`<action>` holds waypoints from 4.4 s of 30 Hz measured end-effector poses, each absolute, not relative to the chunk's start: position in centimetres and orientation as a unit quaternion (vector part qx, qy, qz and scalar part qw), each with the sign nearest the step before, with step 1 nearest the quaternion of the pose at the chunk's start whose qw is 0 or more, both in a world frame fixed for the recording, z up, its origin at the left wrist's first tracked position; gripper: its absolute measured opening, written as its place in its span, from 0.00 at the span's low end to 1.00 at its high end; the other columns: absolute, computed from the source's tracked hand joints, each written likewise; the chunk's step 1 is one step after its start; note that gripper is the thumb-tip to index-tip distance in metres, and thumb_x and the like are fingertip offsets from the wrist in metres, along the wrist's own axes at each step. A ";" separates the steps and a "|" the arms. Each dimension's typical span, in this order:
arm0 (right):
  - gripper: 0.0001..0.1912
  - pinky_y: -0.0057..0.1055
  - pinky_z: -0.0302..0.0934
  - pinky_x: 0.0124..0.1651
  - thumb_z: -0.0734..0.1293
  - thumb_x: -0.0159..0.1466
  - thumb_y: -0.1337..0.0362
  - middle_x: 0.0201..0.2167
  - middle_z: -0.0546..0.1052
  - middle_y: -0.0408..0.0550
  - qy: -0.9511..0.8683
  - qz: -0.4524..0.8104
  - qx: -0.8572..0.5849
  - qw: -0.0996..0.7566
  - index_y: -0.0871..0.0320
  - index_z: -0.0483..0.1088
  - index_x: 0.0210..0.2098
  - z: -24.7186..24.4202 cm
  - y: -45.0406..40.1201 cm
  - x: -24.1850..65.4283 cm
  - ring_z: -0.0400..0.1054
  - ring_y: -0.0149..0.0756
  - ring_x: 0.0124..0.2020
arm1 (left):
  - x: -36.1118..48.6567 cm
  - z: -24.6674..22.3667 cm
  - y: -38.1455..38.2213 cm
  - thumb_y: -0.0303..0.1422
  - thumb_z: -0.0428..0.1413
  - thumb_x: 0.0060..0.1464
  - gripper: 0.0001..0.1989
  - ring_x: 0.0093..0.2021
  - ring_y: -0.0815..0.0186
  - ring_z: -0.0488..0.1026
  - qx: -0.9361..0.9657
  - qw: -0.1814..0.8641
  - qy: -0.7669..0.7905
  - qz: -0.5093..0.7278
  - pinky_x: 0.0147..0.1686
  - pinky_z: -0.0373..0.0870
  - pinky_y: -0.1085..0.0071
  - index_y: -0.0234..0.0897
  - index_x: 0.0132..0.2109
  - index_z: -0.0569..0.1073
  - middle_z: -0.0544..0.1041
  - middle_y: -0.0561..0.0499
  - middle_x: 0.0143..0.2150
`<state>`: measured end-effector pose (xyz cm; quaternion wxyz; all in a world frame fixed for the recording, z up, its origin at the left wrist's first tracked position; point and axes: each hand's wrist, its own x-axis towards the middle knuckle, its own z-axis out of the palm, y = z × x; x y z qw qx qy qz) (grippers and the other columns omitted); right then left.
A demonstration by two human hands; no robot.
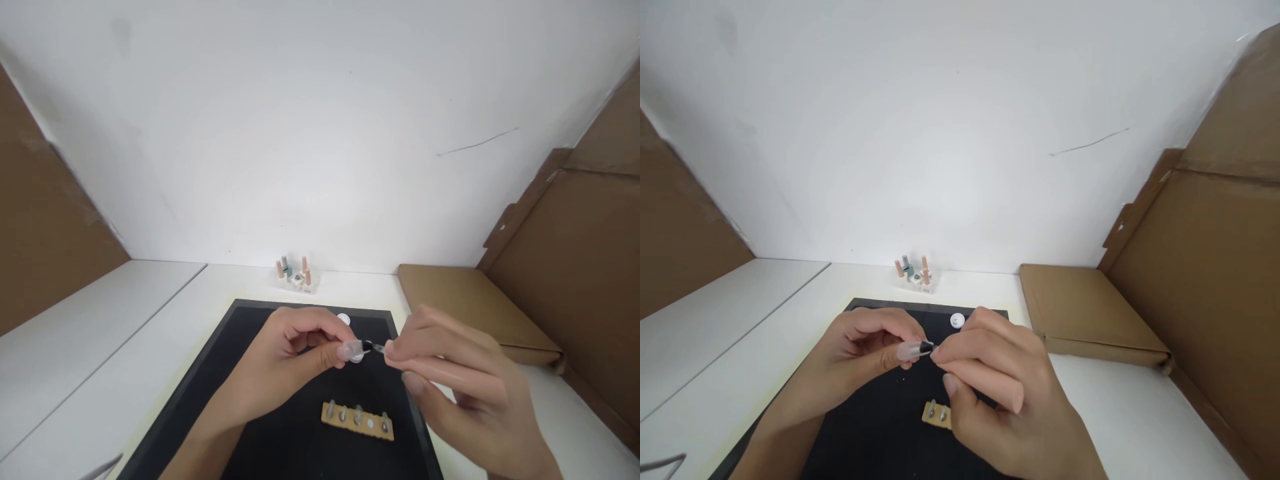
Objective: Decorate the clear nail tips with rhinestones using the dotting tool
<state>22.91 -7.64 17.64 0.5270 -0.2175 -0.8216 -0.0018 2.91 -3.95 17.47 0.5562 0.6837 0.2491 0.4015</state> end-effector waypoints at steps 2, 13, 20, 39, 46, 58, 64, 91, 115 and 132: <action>0.16 0.31 0.60 0.26 0.61 0.55 0.82 0.30 0.78 0.47 -0.826 -0.014 -0.223 0.518 0.59 0.69 0.37 17.6 -7.7 23.1 0.63 0.31 0.26 | 2.8 17.4 -4.0 0.27 0.60 0.55 0.04 0.27 0.72 0.69 0.683 0.557 0.245 0.403 0.29 0.67 0.77 0.34 0.33 0.80 0.75 0.51 0.28; 0.16 0.29 0.62 0.25 0.62 0.54 0.83 0.29 0.78 0.49 -0.824 -0.012 -0.178 0.538 0.62 0.69 0.37 18.1 -8.0 22.3 0.64 0.31 0.27 | 2.7 17.4 -3.6 0.30 0.61 0.53 0.04 0.27 0.71 0.70 0.679 0.568 0.269 0.380 0.28 0.66 0.77 0.33 0.32 0.79 0.75 0.51 0.27; 0.15 0.28 0.61 0.25 0.61 0.55 0.83 0.27 0.78 0.47 -0.827 -0.005 -0.222 0.517 0.62 0.70 0.36 18.1 -7.8 22.4 0.64 0.31 0.27 | 2.9 17.5 -3.7 0.28 0.61 0.53 0.04 0.27 0.73 0.70 0.644 0.609 0.269 0.377 0.29 0.68 0.79 0.34 0.31 0.80 0.76 0.52 0.26; 0.15 0.28 0.65 0.25 0.64 0.57 0.79 0.28 0.76 0.48 -0.819 0.062 -0.235 0.519 0.60 0.72 0.41 18.0 -7.9 22.6 0.68 0.33 0.27 | 3.2 17.8 -3.4 0.31 0.64 0.50 0.05 0.25 0.72 0.70 0.599 0.651 0.272 0.378 0.28 0.69 0.78 0.32 0.30 0.80 0.77 0.52 0.24; 0.15 0.30 0.63 0.25 0.64 0.56 0.80 0.29 0.79 0.46 -0.820 0.000 -0.239 0.519 0.57 0.72 0.39 17.8 -7.5 23.2 0.67 0.33 0.26 | 2.7 17.2 -3.2 0.29 0.64 0.51 0.03 0.25 0.74 0.71 0.575 0.671 0.267 0.385 0.28 0.69 0.79 0.34 0.32 0.80 0.81 0.50 0.28; 0.06 0.22 0.62 0.15 0.71 0.59 0.67 0.26 0.82 0.45 -0.678 0.182 -0.321 0.636 0.52 0.81 0.27 17.0 -7.4 22.1 0.68 0.27 0.17 | 3.2 17.0 -3.0 0.30 0.64 0.50 0.03 0.29 0.71 0.72 0.588 0.631 0.286 0.418 0.33 0.70 0.76 0.35 0.32 0.80 0.78 0.52 0.27; 0.07 0.21 0.60 0.13 0.72 0.57 0.67 0.25 0.81 0.46 -0.653 0.231 -0.323 0.645 0.54 0.80 0.24 17.2 -7.1 20.9 0.66 0.25 0.15 | 3.5 17.1 -3.0 0.30 0.65 0.48 0.03 0.31 0.69 0.74 0.571 0.645 0.278 0.425 0.34 0.70 0.73 0.34 0.31 0.80 0.79 0.50 0.29; 0.07 0.27 0.67 0.26 0.71 0.60 0.69 0.26 0.81 0.40 -0.646 0.171 -0.268 0.694 0.51 0.78 0.28 16.3 -6.9 21.0 0.73 0.30 0.25 | 3.4 16.9 -3.0 0.25 0.64 0.50 0.02 0.31 0.72 0.75 0.566 0.673 0.233 0.415 0.35 0.70 0.77 0.36 0.31 0.81 0.80 0.52 0.30; 0.06 0.30 0.65 0.26 0.70 0.60 0.70 0.29 0.81 0.42 -0.669 0.061 -0.291 0.682 0.52 0.77 0.29 16.3 -6.9 20.8 0.70 0.31 0.24 | 3.4 17.0 -2.9 0.25 0.65 0.50 0.02 0.29 0.74 0.75 0.541 0.702 0.227 0.403 0.33 0.70 0.80 0.35 0.30 0.81 0.80 0.54 0.27; 0.08 0.31 0.64 0.27 0.69 0.61 0.73 0.30 0.81 0.40 -0.646 0.078 -0.268 0.711 0.53 0.76 0.30 15.9 -7.0 21.1 0.69 0.29 0.25 | 3.3 16.9 -2.8 0.28 0.65 0.50 0.02 0.28 0.75 0.75 0.529 0.712 0.241 0.394 0.31 0.70 0.82 0.34 0.31 0.81 0.81 0.53 0.26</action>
